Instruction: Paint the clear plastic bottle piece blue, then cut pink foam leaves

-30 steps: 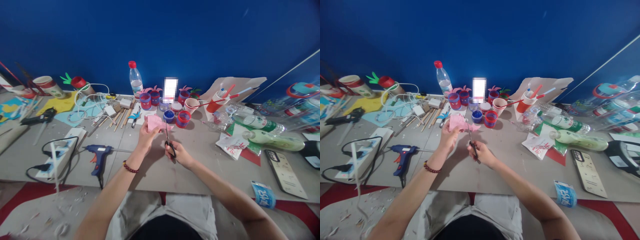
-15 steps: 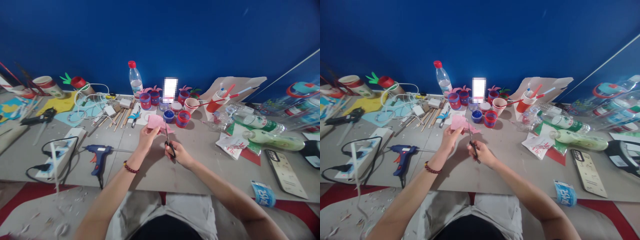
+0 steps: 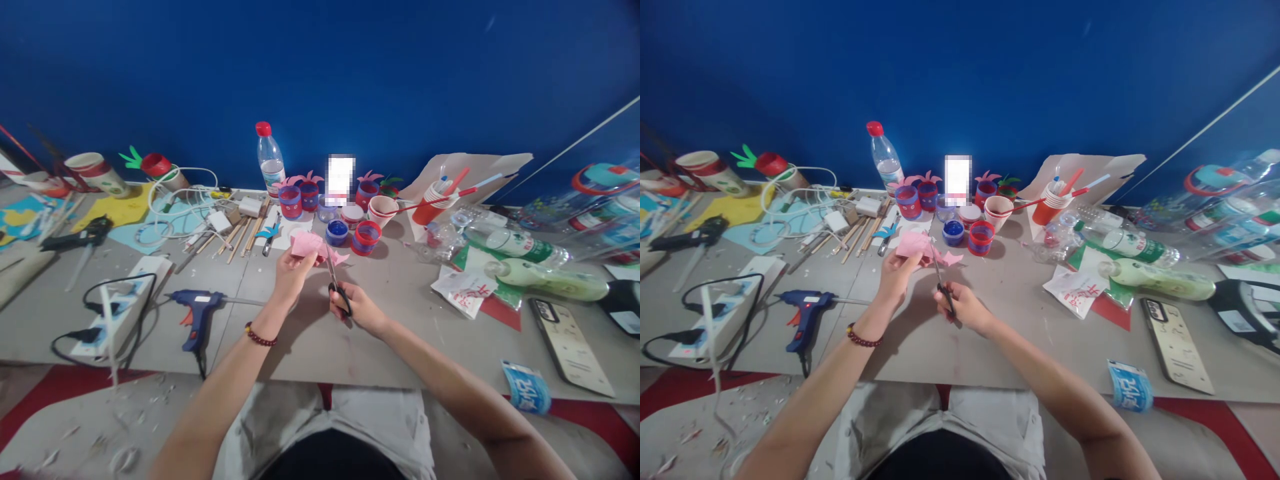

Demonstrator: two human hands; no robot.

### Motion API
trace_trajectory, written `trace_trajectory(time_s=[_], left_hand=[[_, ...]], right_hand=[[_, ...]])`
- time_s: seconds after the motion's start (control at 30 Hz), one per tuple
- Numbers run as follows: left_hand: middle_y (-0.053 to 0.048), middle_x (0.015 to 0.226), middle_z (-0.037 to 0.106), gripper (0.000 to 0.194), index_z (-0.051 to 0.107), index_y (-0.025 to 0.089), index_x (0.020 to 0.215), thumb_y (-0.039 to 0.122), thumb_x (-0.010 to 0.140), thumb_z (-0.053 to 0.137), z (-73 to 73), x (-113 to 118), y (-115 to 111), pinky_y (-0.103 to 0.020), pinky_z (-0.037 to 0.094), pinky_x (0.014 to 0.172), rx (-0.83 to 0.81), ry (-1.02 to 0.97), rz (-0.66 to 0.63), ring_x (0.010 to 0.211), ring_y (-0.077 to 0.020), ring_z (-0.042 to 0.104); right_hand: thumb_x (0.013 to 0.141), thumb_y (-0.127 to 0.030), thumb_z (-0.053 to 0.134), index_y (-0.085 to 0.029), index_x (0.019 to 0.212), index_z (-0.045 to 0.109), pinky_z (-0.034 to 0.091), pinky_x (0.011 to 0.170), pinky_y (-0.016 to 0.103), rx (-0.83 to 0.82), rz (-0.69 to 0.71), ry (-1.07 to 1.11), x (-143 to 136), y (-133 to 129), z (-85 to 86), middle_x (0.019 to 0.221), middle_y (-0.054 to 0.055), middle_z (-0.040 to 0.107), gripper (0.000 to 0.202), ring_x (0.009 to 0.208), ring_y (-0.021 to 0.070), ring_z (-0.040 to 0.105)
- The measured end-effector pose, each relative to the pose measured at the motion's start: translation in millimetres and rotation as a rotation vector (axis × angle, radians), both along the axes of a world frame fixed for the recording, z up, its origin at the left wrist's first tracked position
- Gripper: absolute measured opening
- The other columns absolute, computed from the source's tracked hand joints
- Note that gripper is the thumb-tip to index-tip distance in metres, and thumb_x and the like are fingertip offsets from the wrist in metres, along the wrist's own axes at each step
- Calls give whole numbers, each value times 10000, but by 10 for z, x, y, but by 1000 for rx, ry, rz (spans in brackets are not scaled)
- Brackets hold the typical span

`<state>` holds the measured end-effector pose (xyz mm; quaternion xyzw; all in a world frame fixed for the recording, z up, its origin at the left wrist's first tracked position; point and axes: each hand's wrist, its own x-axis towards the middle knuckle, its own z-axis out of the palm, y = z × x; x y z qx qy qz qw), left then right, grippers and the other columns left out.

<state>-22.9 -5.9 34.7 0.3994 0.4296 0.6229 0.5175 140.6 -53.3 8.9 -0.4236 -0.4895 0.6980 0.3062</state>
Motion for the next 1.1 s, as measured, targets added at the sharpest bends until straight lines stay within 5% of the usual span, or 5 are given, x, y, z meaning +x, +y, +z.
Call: trace_trajectory(time_s=[0.3, 0.53, 0.9, 1.1], left_hand=[[-66, 812, 771, 371, 739, 167, 837, 459, 641, 855, -74, -36, 51, -330, 606, 742, 54, 6, 26, 716, -187, 717], [-120, 1014, 785, 381, 765, 163, 965, 437, 706, 818, -95, -60, 55, -378, 548, 988, 101, 19, -3, 1066, -264, 718], [-124, 1057, 779, 388, 766, 174, 1002, 413, 702, 822, -103, -113, 72, -391, 502, 1062, 131, 11, 18, 1128, -273, 697], [-133, 1042, 781, 357, 771, 159, 973, 393, 704, 798, -53, -145, 62, -421, 528, 1020, 92, -8, -125, 1094, -292, 708]], right_hand=[[723, -712, 700, -207, 796, 476, 298, 378, 192, 12, -9, 20, -6, 5, 5, 512, -75, 519, 557, 419, 65, 423], [706, -702, 712, -208, 784, 488, 273, 350, 179, -19, -5, -1, -9, -4, 51, 505, -75, 524, 547, 399, 57, 400], [682, -657, 759, -203, 776, 507, 245, 361, 177, -39, 6, -2, -7, -15, 81, 486, -76, 527, 528, 385, 49, 372], [688, -650, 751, -207, 782, 502, 227, 349, 172, -42, 13, -15, -4, -17, 71, 490, -79, 525, 517, 376, 50, 369]])
